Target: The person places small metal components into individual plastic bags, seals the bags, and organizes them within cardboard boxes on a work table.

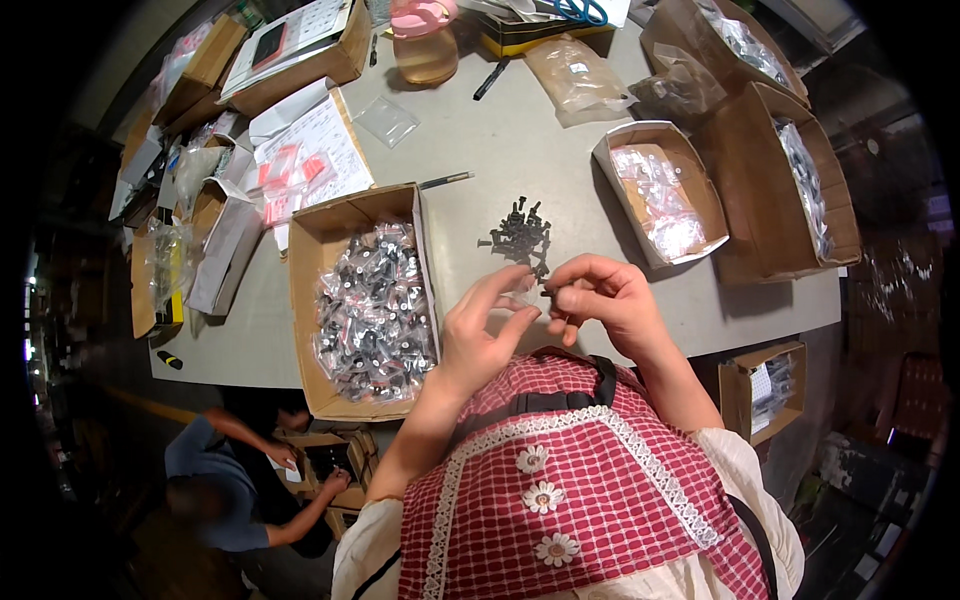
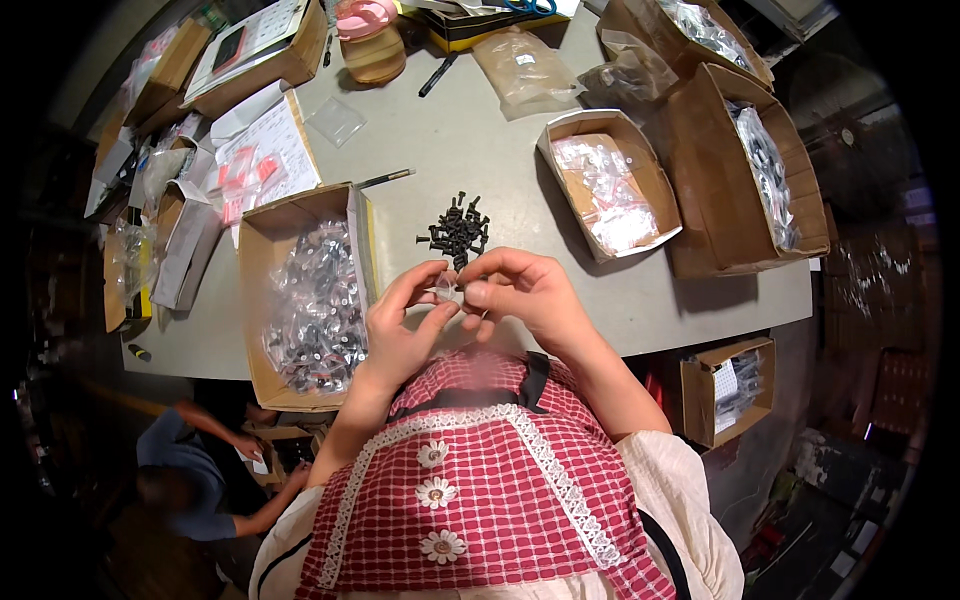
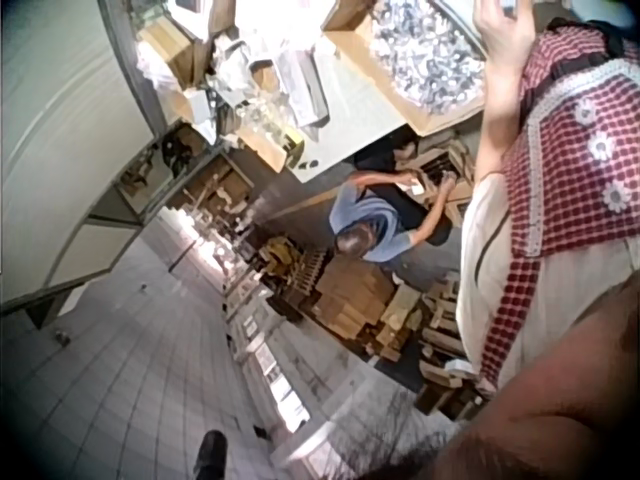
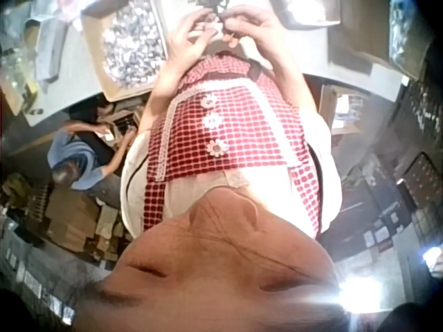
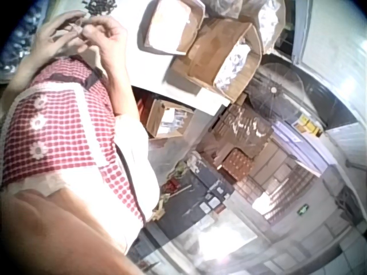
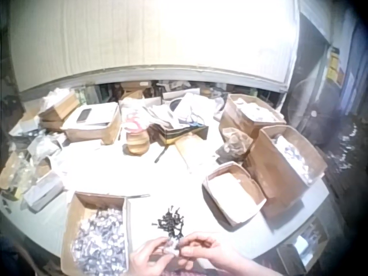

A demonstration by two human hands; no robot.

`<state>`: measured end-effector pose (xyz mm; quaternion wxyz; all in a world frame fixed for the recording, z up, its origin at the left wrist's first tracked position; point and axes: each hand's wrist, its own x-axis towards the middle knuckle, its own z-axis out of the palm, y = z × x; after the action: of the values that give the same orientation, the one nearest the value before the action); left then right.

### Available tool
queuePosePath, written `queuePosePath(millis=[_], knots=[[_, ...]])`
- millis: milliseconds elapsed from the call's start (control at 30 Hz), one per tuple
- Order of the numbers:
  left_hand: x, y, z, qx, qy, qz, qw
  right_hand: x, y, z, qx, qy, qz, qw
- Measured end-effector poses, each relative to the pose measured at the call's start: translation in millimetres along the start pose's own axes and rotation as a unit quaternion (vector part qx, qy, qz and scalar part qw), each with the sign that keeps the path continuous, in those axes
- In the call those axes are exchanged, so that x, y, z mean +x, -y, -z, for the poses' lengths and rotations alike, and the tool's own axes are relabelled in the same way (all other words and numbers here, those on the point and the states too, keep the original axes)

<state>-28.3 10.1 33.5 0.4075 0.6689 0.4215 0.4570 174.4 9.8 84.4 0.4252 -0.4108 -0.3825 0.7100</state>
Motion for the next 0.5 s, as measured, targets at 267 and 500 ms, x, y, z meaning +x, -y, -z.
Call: queuePosePath(millis=[267, 500], knots=[[-0.4, -0.2, 2.4, -0.022, 0.024, -0.025, 0.999, -1.9, 0.6, 2.0, -0.046, -0.028, 0.048, 0.997], [-2.3, -4.5, 4.9, -0.047, 0.035, -0.025, 0.998, 3.6, 5.6, -6.1, -0.022, -0.006, 0.025, 0.999]])
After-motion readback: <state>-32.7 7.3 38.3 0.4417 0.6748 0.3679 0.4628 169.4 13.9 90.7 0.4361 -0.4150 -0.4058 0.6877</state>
